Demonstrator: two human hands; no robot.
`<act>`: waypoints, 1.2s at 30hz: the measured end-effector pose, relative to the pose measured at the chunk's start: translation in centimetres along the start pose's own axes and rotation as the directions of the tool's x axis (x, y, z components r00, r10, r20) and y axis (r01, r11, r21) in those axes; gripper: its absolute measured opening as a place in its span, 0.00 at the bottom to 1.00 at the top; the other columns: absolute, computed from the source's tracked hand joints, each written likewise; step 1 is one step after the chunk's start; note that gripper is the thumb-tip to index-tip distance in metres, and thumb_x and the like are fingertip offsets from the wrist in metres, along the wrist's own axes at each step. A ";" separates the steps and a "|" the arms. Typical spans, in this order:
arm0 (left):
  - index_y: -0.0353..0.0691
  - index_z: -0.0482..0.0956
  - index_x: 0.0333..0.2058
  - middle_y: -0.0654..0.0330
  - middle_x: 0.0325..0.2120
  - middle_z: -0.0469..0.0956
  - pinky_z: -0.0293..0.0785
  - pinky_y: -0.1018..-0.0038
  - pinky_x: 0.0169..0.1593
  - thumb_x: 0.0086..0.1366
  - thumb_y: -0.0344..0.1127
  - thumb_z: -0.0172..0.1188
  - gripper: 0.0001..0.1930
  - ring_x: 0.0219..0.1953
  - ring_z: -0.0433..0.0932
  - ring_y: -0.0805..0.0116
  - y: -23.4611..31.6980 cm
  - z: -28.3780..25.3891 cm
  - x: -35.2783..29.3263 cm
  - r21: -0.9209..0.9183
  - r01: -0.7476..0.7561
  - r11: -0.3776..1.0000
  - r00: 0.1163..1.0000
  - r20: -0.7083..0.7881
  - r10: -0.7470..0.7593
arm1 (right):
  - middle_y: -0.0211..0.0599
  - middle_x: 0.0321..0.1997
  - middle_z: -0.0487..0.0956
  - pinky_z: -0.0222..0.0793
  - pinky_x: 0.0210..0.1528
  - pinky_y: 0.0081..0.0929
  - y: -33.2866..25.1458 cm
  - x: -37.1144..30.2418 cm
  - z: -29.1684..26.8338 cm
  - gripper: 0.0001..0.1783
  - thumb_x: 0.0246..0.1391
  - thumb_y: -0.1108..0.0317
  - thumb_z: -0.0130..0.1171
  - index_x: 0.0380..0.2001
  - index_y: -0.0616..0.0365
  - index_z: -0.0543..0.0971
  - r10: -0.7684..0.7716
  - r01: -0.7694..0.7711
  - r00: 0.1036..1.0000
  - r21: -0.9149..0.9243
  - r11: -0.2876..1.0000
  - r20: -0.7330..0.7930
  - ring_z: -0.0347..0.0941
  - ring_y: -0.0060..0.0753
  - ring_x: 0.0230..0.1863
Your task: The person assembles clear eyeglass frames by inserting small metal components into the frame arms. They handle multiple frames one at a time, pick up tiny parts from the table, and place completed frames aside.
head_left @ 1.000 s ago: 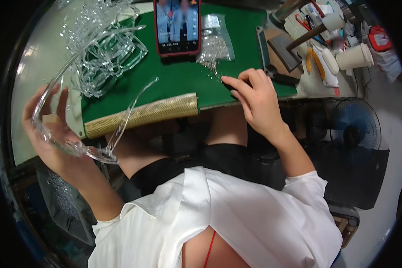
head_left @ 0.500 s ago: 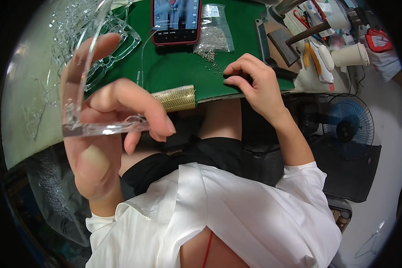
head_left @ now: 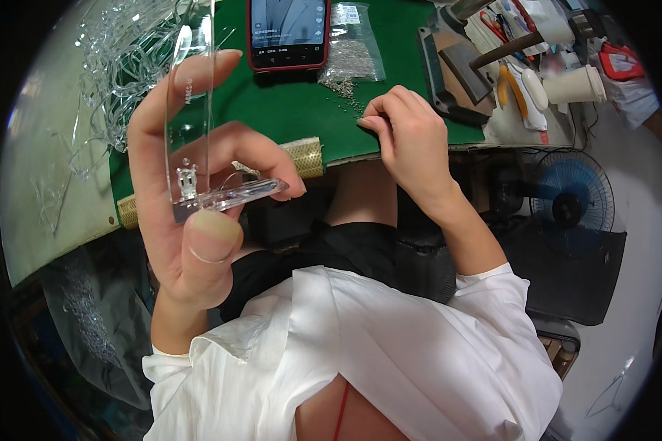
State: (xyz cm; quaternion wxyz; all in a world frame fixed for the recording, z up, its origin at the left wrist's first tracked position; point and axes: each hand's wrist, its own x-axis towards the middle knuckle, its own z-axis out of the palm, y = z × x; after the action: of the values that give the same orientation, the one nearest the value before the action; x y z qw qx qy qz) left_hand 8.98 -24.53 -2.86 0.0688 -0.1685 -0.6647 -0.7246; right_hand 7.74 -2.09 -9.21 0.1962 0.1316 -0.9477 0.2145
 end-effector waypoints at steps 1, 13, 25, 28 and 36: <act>0.34 0.48 0.62 0.40 0.56 0.60 0.62 0.87 0.16 0.58 0.69 0.49 0.48 0.27 0.78 0.67 0.0 0.0 0.0 0.006 -0.002 1.000 1.000 0.016 0.002 | 0.33 0.26 0.73 0.66 0.30 0.33 0.0 0.0 0.0 0.06 0.43 0.73 0.62 0.23 0.59 0.74 -0.008 0.008 1.000 -0.031 0.999 0.007 0.70 0.38 0.29; 0.29 0.47 0.61 0.40 0.57 0.59 0.61 0.88 0.17 0.59 0.66 0.50 0.48 0.29 0.79 0.70 -0.5 0.1 0.1 -0.022 0.007 1.000 0.994 0.113 -0.004 | 0.35 0.26 0.72 0.65 0.30 0.34 0.8 -0.1 -0.9 0.05 0.48 0.72 0.59 0.25 0.58 0.73 0.086 -0.090 0.995 0.094 0.992 0.044 0.70 0.41 0.30; 0.28 0.48 0.61 0.43 0.55 0.62 0.61 0.88 0.18 0.59 0.65 0.51 0.48 0.30 0.78 0.71 -1.0 0.2 0.0 -0.057 0.015 0.998 0.993 0.118 -0.008 | 0.35 0.26 0.73 0.66 0.31 0.34 0.8 0.2 -0.2 0.03 0.49 0.72 0.58 0.25 0.58 0.75 0.057 -0.057 0.998 0.001 0.998 0.004 0.71 0.41 0.31; 0.28 0.48 0.61 0.43 0.55 0.62 0.61 0.88 0.18 0.59 0.65 0.51 0.47 0.30 0.78 0.71 -1.1 0.1 0.0 -0.057 0.013 0.998 0.992 0.128 -0.006 | 0.35 0.27 0.73 0.66 0.32 0.34 1.0 0.1 -0.5 0.03 0.49 0.72 0.58 0.26 0.58 0.75 0.068 -0.069 0.997 0.048 0.996 0.026 0.71 0.41 0.31; 0.28 0.48 0.61 0.43 0.55 0.63 0.61 0.88 0.18 0.59 0.63 0.51 0.46 0.30 0.78 0.70 -1.3 0.2 0.1 -0.065 0.007 0.998 0.990 0.143 0.003 | 0.33 0.27 0.73 0.67 0.32 0.33 0.1 0.2 -0.7 0.06 0.47 0.70 0.61 0.26 0.58 0.74 0.082 -0.084 0.994 0.017 0.996 0.066 0.71 0.38 0.31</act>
State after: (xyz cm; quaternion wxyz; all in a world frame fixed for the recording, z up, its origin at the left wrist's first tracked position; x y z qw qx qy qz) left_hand 8.52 -24.23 -4.04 0.0148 -0.2214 -0.6441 -0.7321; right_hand 7.75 -1.73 -8.52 0.1545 0.1011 -0.9561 0.2274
